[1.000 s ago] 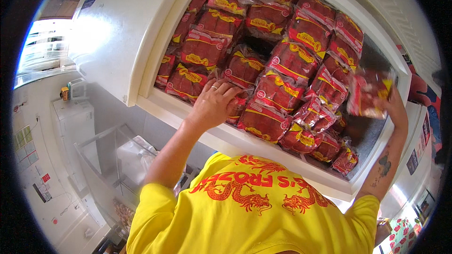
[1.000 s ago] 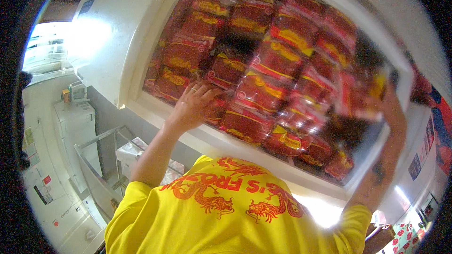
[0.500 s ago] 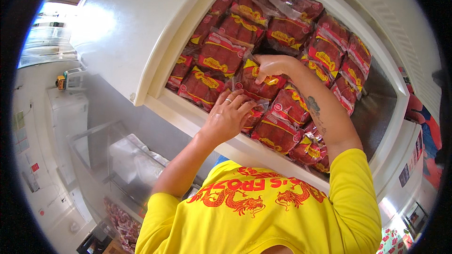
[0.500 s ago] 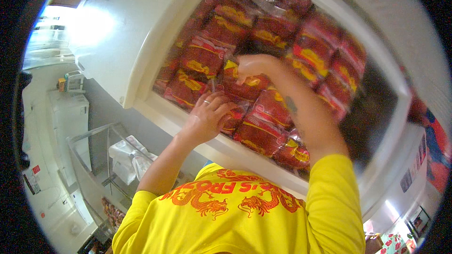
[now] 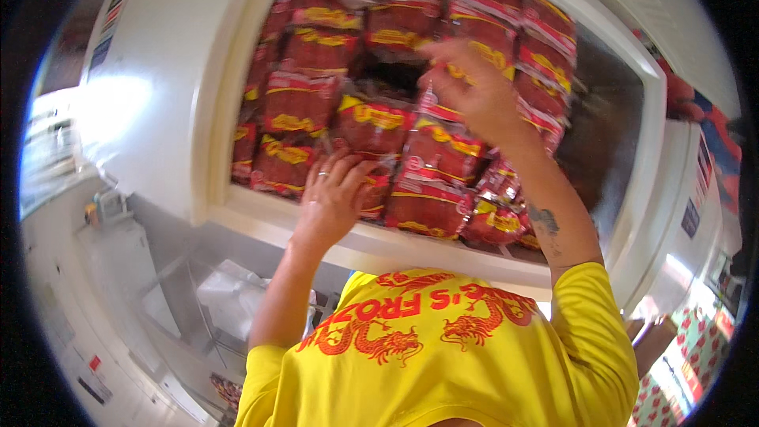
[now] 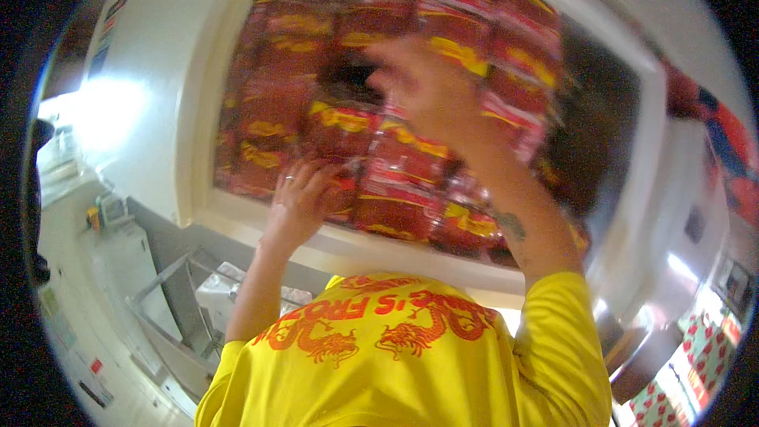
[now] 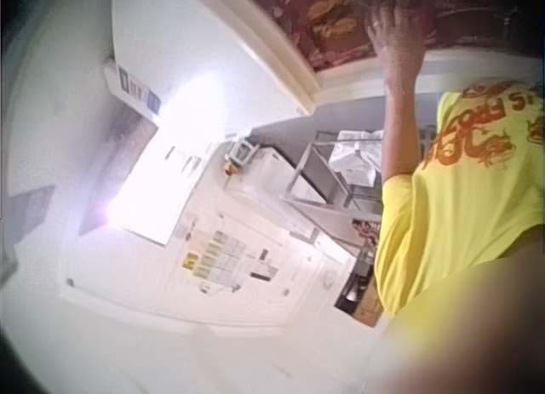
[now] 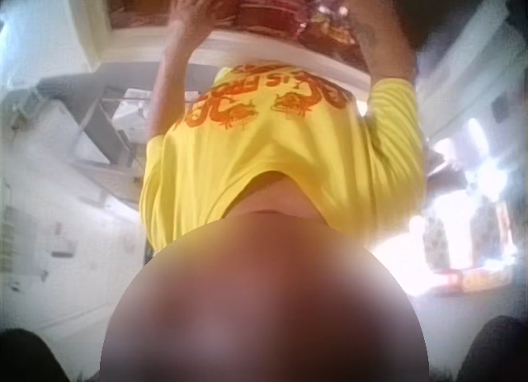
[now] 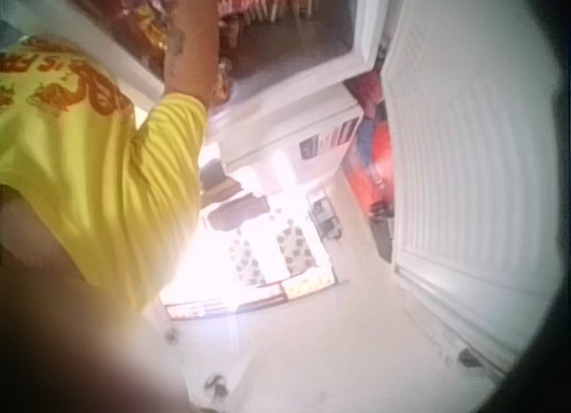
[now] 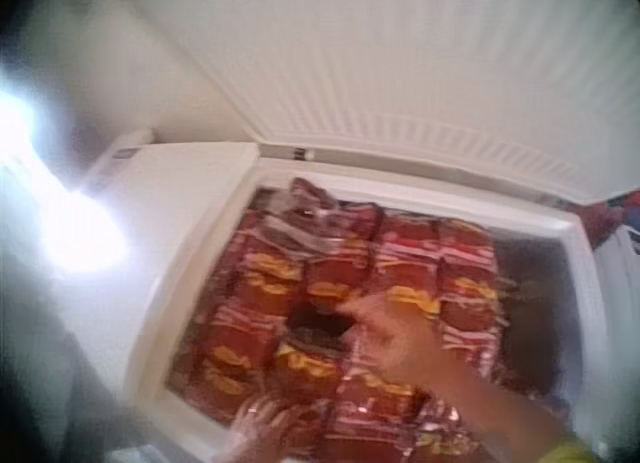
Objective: The person opens a chest freezer and stacks vacuum-sealed packages of frozen meat inside. They repeatedly pick up packages, arrange them in neat rows, and adjust the stack to fit more items. The person closes and reopens the freezer lid multiple times during the process.
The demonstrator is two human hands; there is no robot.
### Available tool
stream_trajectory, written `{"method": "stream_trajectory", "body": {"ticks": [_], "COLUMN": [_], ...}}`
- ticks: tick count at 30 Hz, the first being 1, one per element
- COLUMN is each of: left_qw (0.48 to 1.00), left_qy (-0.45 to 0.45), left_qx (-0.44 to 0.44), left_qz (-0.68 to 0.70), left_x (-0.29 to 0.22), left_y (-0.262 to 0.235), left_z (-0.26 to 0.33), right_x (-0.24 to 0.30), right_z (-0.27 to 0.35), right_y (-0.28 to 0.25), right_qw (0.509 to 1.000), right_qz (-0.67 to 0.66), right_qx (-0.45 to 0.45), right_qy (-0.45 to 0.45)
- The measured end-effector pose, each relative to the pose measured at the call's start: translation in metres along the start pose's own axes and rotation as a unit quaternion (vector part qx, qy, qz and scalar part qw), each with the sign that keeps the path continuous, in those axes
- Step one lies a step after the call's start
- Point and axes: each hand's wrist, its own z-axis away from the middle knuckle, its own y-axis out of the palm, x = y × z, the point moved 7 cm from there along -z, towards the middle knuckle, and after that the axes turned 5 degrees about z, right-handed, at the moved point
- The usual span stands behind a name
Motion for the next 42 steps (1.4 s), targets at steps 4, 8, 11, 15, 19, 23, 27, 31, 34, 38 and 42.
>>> {"method": "stream_trajectory", "body": {"ticks": [4,8,11,15,19,23,27,31,34,38,42], "left_qw": [0.999,0.999,0.997,0.995,0.994,0.995,0.996,0.996,0.997,0.998,1.000], "left_qy": [-0.028,-0.003,-0.028,-0.065,-0.071,-0.079,-0.072,-0.058,-0.035,-0.038,-0.010], "left_qx": [0.034,0.042,0.064,0.072,0.066,0.059,0.052,0.056,0.062,0.046,0.003], "left_qz": [-0.013,-0.030,-0.041,-0.036,-0.041,-0.021,-0.023,-0.041,-0.032,-0.026,-0.028], "left_x": [-0.001,-0.014,-0.010,-0.011,-0.002,-0.008,-0.010,-0.004,0.000,-0.003,-0.003], "left_y": [0.005,0.004,0.005,0.003,0.007,0.001,-0.001,0.005,0.011,0.006,-0.001], "left_z": [0.001,-0.011,-0.009,-0.008,-0.003,-0.006,-0.005,0.000,0.004,0.004,0.010], "right_x": [-0.157,-0.368,-0.365,-0.314,-0.274,-0.287,-0.282,-0.346,-0.246,-0.115,-0.058], "right_z": [0.090,0.264,0.311,0.303,0.286,0.297,0.288,0.309,0.213,0.098,0.019], "right_y": [-0.177,-0.183,-0.106,-0.095,-0.088,-0.069,-0.101,-0.196,-0.259,-0.207,-0.059], "right_qw": [0.917,0.856,0.843,0.822,0.744,0.842,0.803,0.840,0.878,0.948,0.955], "right_qz": [0.153,0.307,0.207,0.130,0.042,0.059,0.154,0.102,0.026,-0.089,-0.152], "right_qx": [-0.308,0.159,0.336,0.371,0.462,0.476,0.420,0.347,0.292,0.164,0.198], "right_qy": [0.201,0.384,0.366,0.411,0.480,0.247,0.393,0.405,0.379,0.258,0.162]}}
